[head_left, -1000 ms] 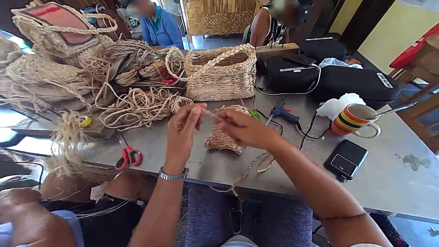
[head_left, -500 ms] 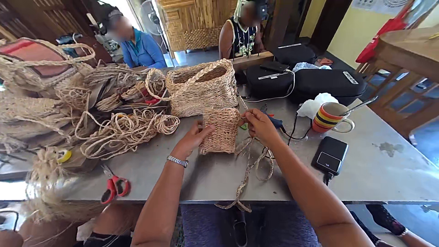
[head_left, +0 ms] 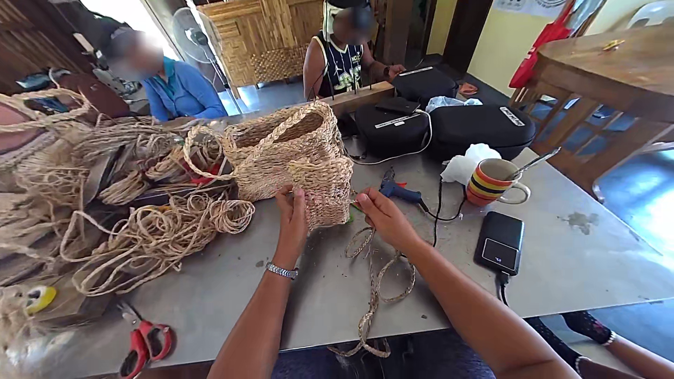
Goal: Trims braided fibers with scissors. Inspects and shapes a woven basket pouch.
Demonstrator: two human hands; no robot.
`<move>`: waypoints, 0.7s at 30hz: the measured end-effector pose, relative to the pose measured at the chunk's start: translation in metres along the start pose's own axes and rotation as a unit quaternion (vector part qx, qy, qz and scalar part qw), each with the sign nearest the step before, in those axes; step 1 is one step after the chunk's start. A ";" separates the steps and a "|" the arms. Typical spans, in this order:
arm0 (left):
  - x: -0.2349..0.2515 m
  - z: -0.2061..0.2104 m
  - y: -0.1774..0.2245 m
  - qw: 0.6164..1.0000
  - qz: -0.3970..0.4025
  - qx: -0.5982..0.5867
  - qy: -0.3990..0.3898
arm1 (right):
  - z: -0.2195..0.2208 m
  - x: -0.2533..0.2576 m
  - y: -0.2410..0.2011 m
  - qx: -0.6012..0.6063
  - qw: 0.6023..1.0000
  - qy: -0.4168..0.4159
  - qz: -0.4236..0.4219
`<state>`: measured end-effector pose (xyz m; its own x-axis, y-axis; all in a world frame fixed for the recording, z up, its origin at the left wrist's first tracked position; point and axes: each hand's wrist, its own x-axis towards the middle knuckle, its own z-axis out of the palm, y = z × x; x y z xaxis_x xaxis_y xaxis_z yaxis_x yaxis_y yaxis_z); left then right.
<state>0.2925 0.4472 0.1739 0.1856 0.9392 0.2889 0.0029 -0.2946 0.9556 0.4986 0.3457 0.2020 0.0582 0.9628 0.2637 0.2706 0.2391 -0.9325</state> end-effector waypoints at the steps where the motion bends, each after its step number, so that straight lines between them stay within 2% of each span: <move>1: -0.003 0.001 0.002 1.000 -0.004 -0.004 -0.004 | 0.002 0.000 -0.002 -0.011 1.000 0.000 -0.008; 4: -0.012 0.007 0.008 1.000 0.017 0.006 -0.021 | 0.011 -0.003 -0.004 -0.055 0.997 0.015 -0.051; 8: -0.023 0.015 0.012 0.994 0.086 0.052 -0.029 | 0.024 -0.008 0.001 -0.149 0.971 0.090 -0.164; 12: -0.029 0.019 0.016 0.993 0.088 0.062 -0.044 | 0.030 -0.009 0.002 -0.181 0.951 0.133 -0.213; 16: -0.029 0.021 0.019 0.992 0.094 0.064 -0.061 | 0.030 -0.009 0.003 -0.181 0.950 0.149 -0.207; 18: -0.029 0.021 0.021 0.992 0.086 0.058 -0.066 | 0.028 -0.010 -0.001 -0.149 0.962 0.139 -0.181; 19: -0.029 0.020 0.021 0.993 0.077 0.053 -0.067 | 0.025 -0.011 -0.005 -0.109 0.976 0.116 -0.145; 21: -0.024 0.014 0.021 0.995 0.065 0.029 -0.063 | 0.014 -0.013 -0.020 0.010 0.999 0.028 -0.021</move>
<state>0.3021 0.4157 0.1861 0.3107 0.8638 0.3967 0.0273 -0.4253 0.9047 0.4791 0.3304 0.2136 0.1016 0.9435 0.3156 0.2545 0.2820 -0.9250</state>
